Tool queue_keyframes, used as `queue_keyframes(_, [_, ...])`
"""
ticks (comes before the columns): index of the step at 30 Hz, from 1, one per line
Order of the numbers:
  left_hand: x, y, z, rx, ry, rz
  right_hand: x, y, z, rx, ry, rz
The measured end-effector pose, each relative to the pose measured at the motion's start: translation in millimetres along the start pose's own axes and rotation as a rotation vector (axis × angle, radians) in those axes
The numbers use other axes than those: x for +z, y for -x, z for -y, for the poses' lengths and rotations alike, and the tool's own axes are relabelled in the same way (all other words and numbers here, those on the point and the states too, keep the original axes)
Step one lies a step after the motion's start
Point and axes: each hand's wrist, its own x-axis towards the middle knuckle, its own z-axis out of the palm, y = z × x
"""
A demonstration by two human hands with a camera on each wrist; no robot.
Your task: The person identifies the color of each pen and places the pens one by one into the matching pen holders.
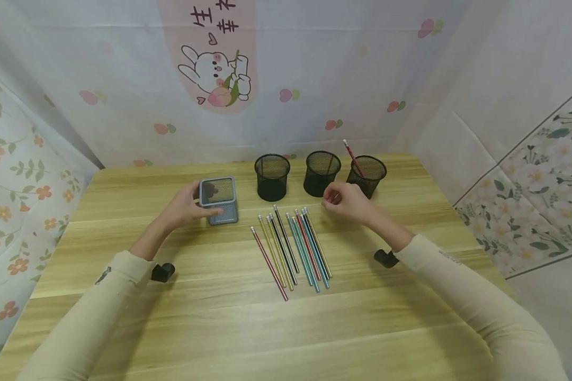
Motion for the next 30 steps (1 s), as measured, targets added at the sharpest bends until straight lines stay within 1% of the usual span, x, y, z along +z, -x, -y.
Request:
queue_keyframes(5, [-0.1,0.5,-2.6,-0.008,-0.014,-0.002,10,3.1,3,0.033,0.001,0.039])
queue_keyframes(6, [0.2,-1.4,3.6,-0.007,-0.019,-0.004,12,3.7,4,0.034,-0.001,0.047])
queue_keyframes(7, [0.1,-2.1,6.6,-0.006,-0.022,-0.005,14,3.9,3,0.04,-0.003,0.057])
queue_keyframes(14, [0.2,-2.4,8.6,-0.01,-0.036,-0.013,26,4.7,6,0.056,0.003,0.125])
queue_keyframes(20, [-0.6,-2.9,8.4,-0.019,-0.031,-0.008,34,5.2,9,0.066,0.014,0.165])
queue_keyframes(24, [-0.7,-3.3,8.3,-0.018,-0.036,-0.007,37,6.1,13,0.081,0.033,0.177])
queue_keyframes(30, [-0.9,-3.3,8.2,-0.01,-0.045,-0.009,42,5.2,16,0.088,0.081,0.168])
